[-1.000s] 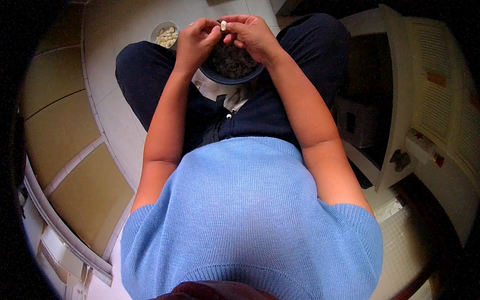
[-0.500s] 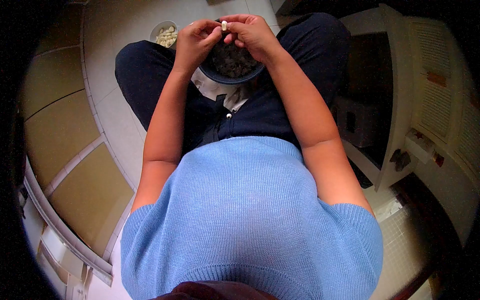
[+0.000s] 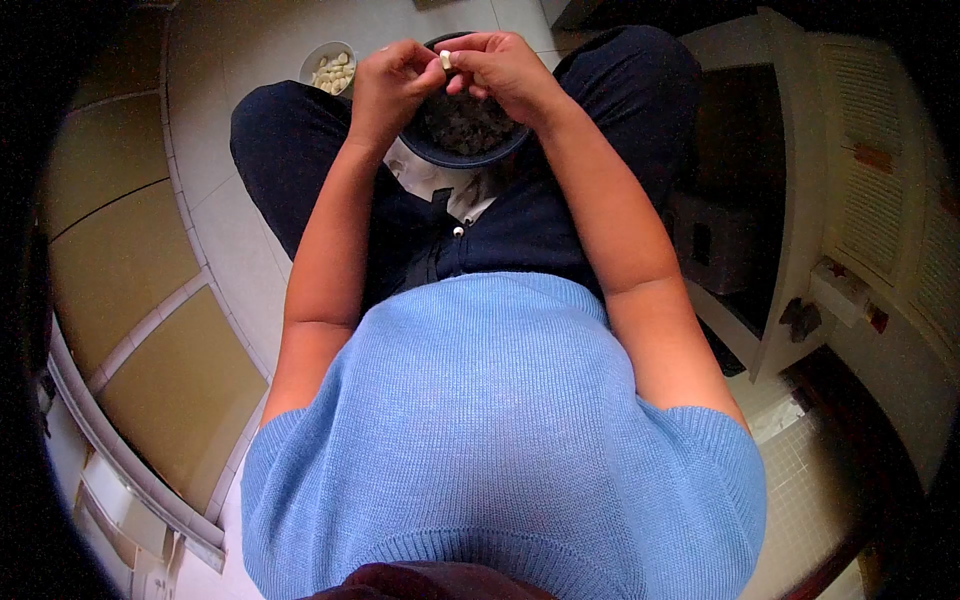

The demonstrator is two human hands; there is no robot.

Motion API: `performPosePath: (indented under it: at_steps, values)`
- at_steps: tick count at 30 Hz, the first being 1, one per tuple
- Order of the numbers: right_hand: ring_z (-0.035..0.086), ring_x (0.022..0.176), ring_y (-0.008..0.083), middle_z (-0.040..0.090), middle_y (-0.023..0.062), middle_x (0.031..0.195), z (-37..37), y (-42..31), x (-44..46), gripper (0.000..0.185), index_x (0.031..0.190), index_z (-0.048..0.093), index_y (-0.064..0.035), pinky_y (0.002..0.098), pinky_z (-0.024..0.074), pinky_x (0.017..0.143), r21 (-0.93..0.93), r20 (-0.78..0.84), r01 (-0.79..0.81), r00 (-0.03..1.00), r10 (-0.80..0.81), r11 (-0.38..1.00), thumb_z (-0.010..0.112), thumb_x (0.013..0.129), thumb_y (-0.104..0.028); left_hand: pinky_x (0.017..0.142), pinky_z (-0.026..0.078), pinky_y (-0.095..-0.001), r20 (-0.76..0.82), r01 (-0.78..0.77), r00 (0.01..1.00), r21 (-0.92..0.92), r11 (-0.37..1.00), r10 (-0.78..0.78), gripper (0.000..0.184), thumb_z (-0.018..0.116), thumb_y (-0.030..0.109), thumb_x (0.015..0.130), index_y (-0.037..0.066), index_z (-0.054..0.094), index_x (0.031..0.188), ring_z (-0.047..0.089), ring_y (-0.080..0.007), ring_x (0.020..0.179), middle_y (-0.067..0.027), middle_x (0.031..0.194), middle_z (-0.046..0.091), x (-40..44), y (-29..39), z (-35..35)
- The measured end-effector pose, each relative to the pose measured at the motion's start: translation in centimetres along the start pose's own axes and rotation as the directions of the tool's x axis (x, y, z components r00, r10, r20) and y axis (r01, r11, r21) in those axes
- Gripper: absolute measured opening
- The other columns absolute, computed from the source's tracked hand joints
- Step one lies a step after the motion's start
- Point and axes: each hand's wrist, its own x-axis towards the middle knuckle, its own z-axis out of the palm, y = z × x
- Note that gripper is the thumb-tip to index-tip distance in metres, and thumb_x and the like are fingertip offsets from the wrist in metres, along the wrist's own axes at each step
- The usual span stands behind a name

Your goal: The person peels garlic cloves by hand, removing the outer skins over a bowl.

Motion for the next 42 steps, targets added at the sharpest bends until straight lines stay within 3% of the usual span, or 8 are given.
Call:
performPosePath:
  at_steps: [6, 21, 23, 24, 26, 32, 39, 42]
  values:
    - [0.058, 0.062, 0.0071, 0.063, 0.0059, 0.081, 0.3, -0.1, 0.0, 0.024, 0.106, 0.058, 0.0034, 0.0165, 0.0404, 0.046, -0.013, 0.029, -0.002, 1.000, 0.002, 1.000, 0.057, 0.085, -0.008, 0.055, 0.046, -0.0274, -0.050, -0.031, 0.998, 0.059, 0.998, 0.034, 0.015, 0.065, 0.015, 0.074, 0.001, 0.063, 0.077, 0.058, -0.0166, 0.058, -0.0117, 0.067, 0.061, 0.1, 0.1, 0.0]
    - [0.054, 0.064, 0.0047, 0.063, 0.0027, 0.084, 0.2, 0.3, 0.3, 0.023, 0.106, 0.060, -0.0008, 0.0147, 0.0407, 0.052, 0.020, -0.056, 0.026, 0.998, -0.024, 0.999, 0.059, 0.084, -0.009, 0.054, 0.045, -0.0244, -0.096, -0.027, 0.995, 0.048, 0.998, 0.032, 0.015, 0.066, 0.014, 0.075, 0.000, 0.063, 0.078, 0.056, -0.0105, 0.056, -0.0077, 0.065, 0.061, 0.4, -0.4, 0.1]
    - [0.054, 0.065, 0.0049, 0.064, 0.0046, 0.086, 0.3, 0.3, 0.3, 0.024, 0.106, 0.058, 0.0000, 0.0149, 0.0411, 0.052, 0.060, -0.084, 0.030, 0.996, -0.025, 0.998, 0.060, 0.083, -0.009, 0.056, 0.048, -0.0318, -0.144, 0.028, 0.989, -0.026, 0.999, -0.031, 0.016, 0.065, 0.018, 0.071, 0.003, 0.063, 0.073, 0.060, -0.0231, 0.058, -0.0118, 0.065, 0.060, 0.4, -0.3, 0.2]
    - [0.054, 0.065, 0.0049, 0.064, 0.0046, 0.086, 0.1, 0.3, 0.4, 0.024, 0.106, 0.058, 0.0000, 0.0149, 0.0411, 0.052, 0.060, -0.084, 0.030, 0.996, -0.025, 0.998, 0.060, 0.083, -0.009, 0.056, 0.048, -0.0318, -0.143, 0.028, 0.989, -0.026, 0.999, -0.032, 0.016, 0.065, 0.018, 0.071, 0.003, 0.063, 0.073, 0.060, -0.0231, 0.058, -0.0118, 0.065, 0.060, 0.5, -0.2, 0.2]
    - [0.054, 0.068, 0.0062, 0.063, 0.0047, 0.091, -0.2, 0.5, 0.6, 0.025, 0.108, 0.056, -0.0012, 0.0162, 0.0437, 0.058, 0.092, -0.090, 0.017, 0.996, -0.009, 0.996, 0.060, 0.085, -0.009, 0.056, 0.048, -0.0291, -0.184, 0.049, 0.981, -0.051, 0.997, -0.058, 0.015, 0.066, 0.016, 0.071, 0.002, 0.063, 0.074, 0.059, -0.0193, 0.056, -0.0104, 0.064, 0.061, 0.4, 0.1, 0.1]
    - [0.055, 0.067, 0.0082, 0.064, 0.0129, 0.097, -0.2, 0.3, 0.5, 0.025, 0.107, 0.052, 0.0014, 0.0161, 0.0434, 0.053, 0.151, -0.127, 0.091, 0.989, -0.072, 0.984, 0.058, 0.084, -0.007, 0.056, 0.048, -0.0252, -0.241, 0.069, 0.965, -0.160, 0.985, -0.107, 0.013, 0.066, 0.013, 0.070, 0.001, 0.063, 0.075, 0.059, -0.0144, 0.056, -0.0086, 0.065, 0.063, 0.5, -0.1, 0.0]
    - [0.056, 0.068, 0.0088, 0.063, 0.0153, 0.099, -0.2, -0.1, 0.5, 0.023, 0.107, 0.053, 0.0010, 0.0169, 0.0444, 0.053, 0.267, -0.105, 0.158, 0.985, -0.135, 0.951, 0.056, 0.085, -0.006, 0.056, 0.048, -0.0276, -0.196, 0.087, 0.975, -0.113, 0.990, -0.108, 0.015, 0.063, 0.015, 0.069, 0.001, 0.064, 0.073, 0.060, -0.0184, 0.056, -0.0115, 0.063, 0.061, 0.3, -0.9, 0.3]
    - [0.057, 0.068, 0.0093, 0.063, 0.0160, 0.100, -0.3, -0.2, 0.5, 0.022, 0.107, 0.054, 0.0010, 0.0173, 0.0447, 0.053, 0.291, -0.079, 0.172, 0.985, -0.156, 0.941, 0.056, 0.086, -0.006, 0.056, 0.045, -0.0227, -0.104, 0.080, 0.991, -0.039, 0.996, -0.084, 0.014, 0.061, 0.012, 0.074, -0.002, 0.063, 0.077, 0.056, -0.0080, 0.059, -0.0057, 0.064, 0.062, 0.3, -1.0, 0.4]
